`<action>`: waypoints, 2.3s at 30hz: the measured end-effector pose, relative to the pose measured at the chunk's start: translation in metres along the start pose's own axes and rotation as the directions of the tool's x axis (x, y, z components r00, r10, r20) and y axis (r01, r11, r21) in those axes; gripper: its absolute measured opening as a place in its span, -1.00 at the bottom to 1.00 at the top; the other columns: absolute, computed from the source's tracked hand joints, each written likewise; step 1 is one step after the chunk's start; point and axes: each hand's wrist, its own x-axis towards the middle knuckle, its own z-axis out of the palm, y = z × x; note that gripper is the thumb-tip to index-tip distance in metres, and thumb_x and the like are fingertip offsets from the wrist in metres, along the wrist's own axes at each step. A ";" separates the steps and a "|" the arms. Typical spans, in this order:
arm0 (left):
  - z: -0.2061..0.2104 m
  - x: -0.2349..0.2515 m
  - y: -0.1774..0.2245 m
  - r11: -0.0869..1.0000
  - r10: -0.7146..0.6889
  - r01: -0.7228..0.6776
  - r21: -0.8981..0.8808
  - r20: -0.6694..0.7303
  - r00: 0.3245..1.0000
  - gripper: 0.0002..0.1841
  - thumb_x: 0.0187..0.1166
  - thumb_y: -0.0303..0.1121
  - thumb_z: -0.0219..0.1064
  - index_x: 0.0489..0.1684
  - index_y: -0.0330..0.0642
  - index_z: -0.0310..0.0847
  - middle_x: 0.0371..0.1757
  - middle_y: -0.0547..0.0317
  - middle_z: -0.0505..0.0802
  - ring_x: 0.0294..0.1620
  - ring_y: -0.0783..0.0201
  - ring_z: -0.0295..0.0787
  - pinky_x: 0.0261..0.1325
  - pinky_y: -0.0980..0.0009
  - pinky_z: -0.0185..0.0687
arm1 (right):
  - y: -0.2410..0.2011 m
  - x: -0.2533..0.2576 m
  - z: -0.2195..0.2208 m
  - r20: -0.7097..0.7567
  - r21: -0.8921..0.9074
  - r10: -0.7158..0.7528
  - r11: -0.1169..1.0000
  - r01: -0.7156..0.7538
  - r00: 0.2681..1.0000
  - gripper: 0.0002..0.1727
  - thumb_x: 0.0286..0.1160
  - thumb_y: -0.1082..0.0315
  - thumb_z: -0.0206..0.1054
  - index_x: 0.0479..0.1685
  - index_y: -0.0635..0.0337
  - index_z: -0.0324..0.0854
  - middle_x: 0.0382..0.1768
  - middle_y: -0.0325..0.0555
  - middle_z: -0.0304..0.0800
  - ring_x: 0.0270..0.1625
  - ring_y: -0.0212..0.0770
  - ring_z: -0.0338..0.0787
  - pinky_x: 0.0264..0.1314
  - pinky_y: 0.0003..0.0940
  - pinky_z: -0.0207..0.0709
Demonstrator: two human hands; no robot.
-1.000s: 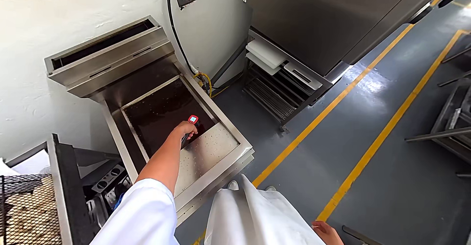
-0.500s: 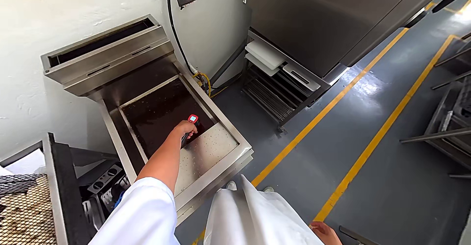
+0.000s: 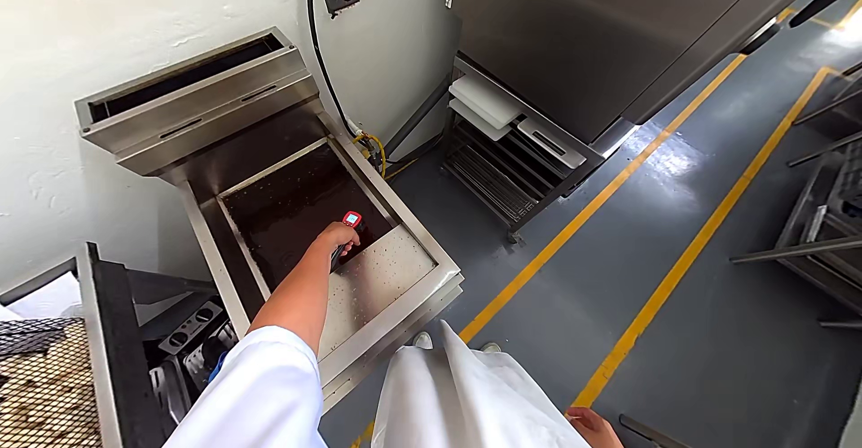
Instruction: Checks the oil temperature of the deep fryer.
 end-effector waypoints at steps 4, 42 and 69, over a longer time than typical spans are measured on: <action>0.000 0.001 0.000 1.000 0.002 -0.002 0.003 -0.002 1.000 -0.87 0.47 -0.47 0.41 -0.14 -0.25 0.61 -0.50 0.19 0.61 -0.56 0.35 0.50 -0.41 0.43 0.53 | 0.001 0.000 0.001 -0.005 0.002 -0.007 1.000 0.007 1.000 -0.63 0.67 0.35 0.32 0.29 0.44 0.63 0.07 0.27 0.85 0.12 0.03 0.85 0.31 -0.01 0.62; 0.000 0.000 0.002 1.000 0.013 -0.013 0.025 -0.005 1.000 -0.84 0.48 -0.46 0.41 -0.09 -0.27 0.62 -0.47 0.17 0.62 -0.53 0.33 0.52 -0.37 0.39 0.54 | 0.002 0.000 0.004 0.000 -0.004 -0.013 1.000 0.013 1.000 -0.64 0.65 0.35 0.32 0.28 0.44 0.65 0.05 0.27 0.86 0.12 0.05 0.85 0.32 0.02 0.61; -0.001 -0.001 0.005 0.999 0.008 -0.008 0.040 0.001 1.000 -0.88 0.48 -0.46 0.41 -0.16 -0.25 0.61 -0.51 0.20 0.60 -0.58 0.36 0.50 -0.42 0.45 0.53 | 0.002 0.002 0.003 0.003 0.010 -0.003 1.000 0.003 1.000 -0.64 0.65 0.36 0.33 0.29 0.43 0.64 0.04 0.25 0.85 0.08 0.01 0.85 0.28 -0.01 0.63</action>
